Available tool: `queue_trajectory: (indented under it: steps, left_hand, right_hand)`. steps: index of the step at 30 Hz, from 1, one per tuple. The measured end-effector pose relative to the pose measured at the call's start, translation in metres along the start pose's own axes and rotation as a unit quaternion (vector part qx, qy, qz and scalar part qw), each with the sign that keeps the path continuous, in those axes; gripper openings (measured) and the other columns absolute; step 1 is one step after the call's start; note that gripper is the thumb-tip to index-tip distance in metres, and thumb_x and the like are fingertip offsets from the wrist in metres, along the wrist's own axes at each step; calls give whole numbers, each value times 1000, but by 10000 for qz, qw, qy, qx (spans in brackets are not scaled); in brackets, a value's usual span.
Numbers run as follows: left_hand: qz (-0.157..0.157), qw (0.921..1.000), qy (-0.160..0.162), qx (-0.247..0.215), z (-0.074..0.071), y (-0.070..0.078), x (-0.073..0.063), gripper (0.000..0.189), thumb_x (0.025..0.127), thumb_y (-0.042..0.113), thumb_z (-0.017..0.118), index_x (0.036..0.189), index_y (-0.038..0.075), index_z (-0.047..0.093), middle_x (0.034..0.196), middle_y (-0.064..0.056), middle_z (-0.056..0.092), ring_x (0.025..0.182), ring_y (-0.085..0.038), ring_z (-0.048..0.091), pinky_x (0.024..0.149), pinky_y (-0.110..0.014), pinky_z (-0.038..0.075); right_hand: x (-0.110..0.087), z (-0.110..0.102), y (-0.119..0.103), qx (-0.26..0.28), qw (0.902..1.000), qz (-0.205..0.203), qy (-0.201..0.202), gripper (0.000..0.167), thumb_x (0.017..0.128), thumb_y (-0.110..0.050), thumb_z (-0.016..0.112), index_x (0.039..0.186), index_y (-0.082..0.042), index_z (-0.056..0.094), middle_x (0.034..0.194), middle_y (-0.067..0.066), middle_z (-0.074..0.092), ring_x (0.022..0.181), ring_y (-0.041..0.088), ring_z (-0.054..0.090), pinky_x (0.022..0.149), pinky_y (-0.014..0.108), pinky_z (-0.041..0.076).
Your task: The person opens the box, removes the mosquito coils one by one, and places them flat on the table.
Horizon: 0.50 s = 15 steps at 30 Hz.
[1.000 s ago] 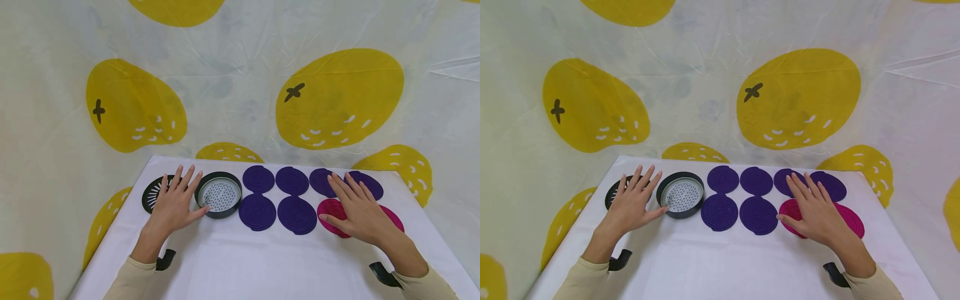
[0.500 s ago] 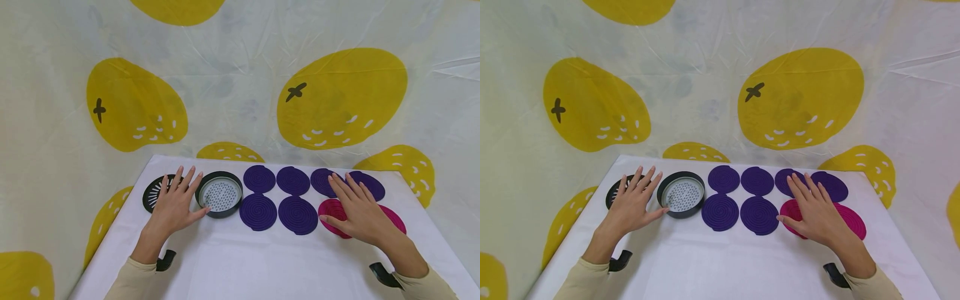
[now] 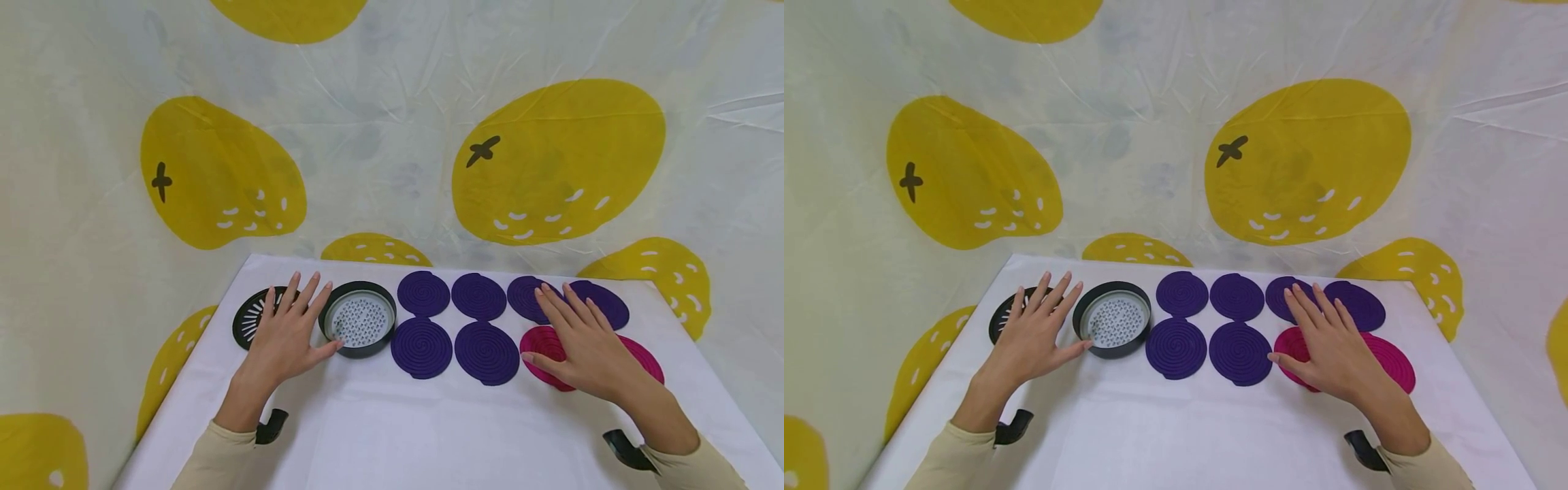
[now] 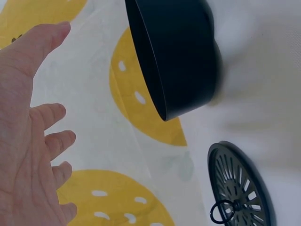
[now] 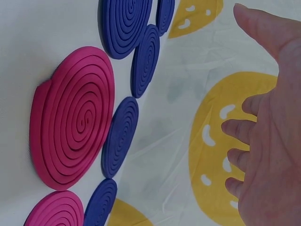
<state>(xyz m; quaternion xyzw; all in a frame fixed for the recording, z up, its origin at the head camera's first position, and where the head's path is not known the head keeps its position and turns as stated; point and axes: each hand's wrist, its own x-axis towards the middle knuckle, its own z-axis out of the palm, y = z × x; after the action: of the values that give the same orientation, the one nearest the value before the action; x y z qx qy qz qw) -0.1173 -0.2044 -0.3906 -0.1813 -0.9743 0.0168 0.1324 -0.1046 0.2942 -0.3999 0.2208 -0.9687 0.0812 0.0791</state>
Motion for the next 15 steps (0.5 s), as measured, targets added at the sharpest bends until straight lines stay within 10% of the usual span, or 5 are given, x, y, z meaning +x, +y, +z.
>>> queue_trajectory:
  steps: [15]
  left_hand:
    - [3,10000,-26,32,0,1,0,98,83,70,65,159,18,34,167,-8,25,154,-37,17,117,-68,16]
  right_hand:
    - [-1,2,1,-18,10000,-35,54,102,88,-63,65,163,-11,18,166,15,24,156,37,4,121,44,-16]
